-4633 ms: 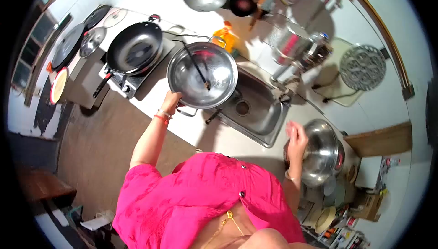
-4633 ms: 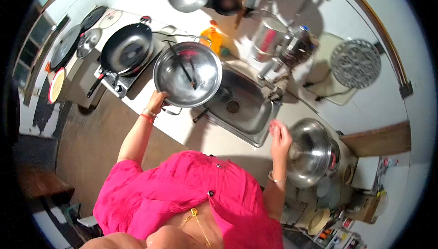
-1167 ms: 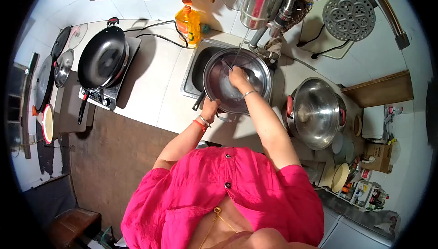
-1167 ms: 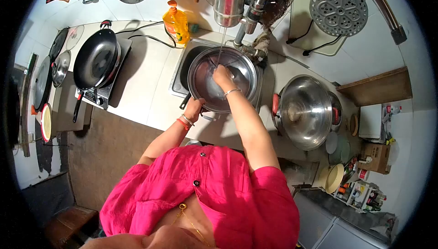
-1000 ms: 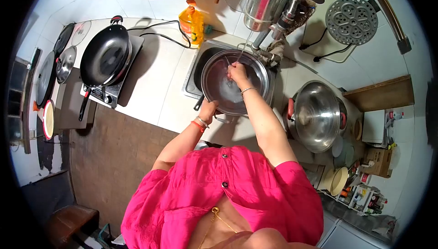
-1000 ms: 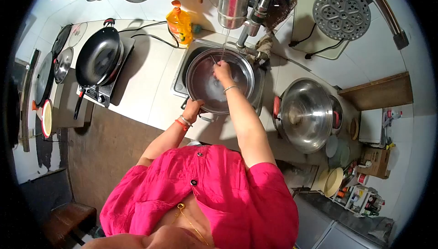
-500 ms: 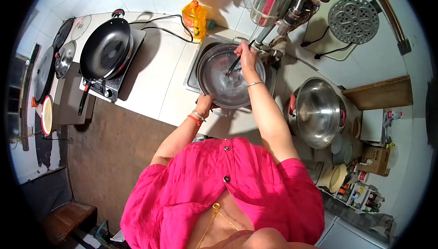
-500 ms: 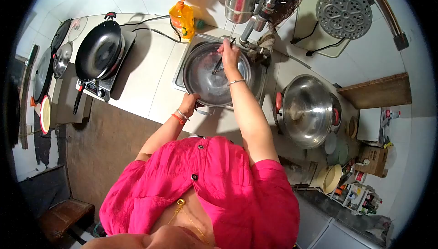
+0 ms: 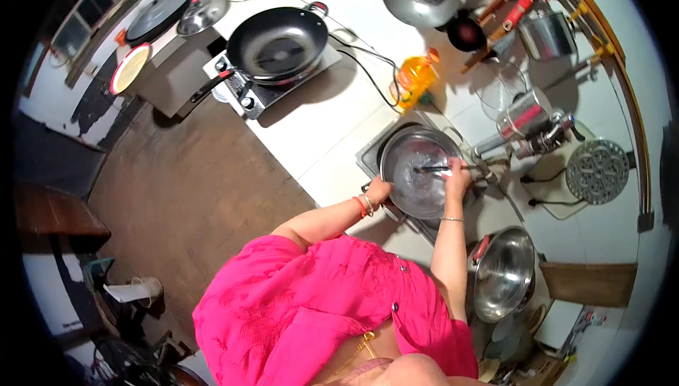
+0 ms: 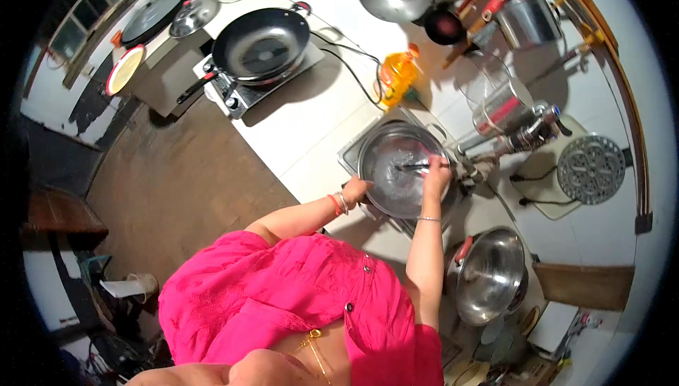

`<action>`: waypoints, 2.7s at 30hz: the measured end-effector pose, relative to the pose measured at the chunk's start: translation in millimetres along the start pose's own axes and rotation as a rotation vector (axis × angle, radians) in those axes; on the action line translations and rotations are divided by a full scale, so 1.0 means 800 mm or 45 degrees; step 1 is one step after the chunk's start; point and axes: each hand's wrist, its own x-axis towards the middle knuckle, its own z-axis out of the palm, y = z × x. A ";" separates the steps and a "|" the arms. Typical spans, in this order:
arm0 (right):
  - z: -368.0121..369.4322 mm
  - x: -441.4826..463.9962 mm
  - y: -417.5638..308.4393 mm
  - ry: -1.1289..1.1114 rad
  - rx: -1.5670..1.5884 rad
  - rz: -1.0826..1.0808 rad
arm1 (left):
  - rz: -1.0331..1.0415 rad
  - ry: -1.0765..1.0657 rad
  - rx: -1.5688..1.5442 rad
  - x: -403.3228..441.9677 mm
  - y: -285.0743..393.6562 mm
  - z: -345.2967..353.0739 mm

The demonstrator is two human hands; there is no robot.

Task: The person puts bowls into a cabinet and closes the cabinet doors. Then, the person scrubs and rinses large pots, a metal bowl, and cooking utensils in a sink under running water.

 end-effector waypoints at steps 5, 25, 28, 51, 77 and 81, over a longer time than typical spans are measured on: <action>0.022 0.016 0.009 -0.048 -0.010 -0.078 | 0.013 -0.020 0.103 -0.025 0.015 0.007; -0.002 0.047 -0.036 -0.256 0.166 0.111 | 0.044 0.098 0.248 -0.036 0.047 0.008; -0.004 0.057 -0.035 -0.131 -0.079 -0.135 | 0.088 0.062 0.199 -0.002 0.021 -0.001; -0.005 0.039 -0.037 -0.182 -0.086 0.260 | -0.093 -0.118 0.125 -0.044 0.039 0.016; -0.110 -0.025 -0.152 -0.082 0.176 -0.368 | -0.140 -0.013 -0.122 0.005 0.007 0.002; -0.127 -0.023 -0.183 0.040 0.454 -0.480 | -0.172 -0.028 -0.150 0.011 0.008 0.001</action>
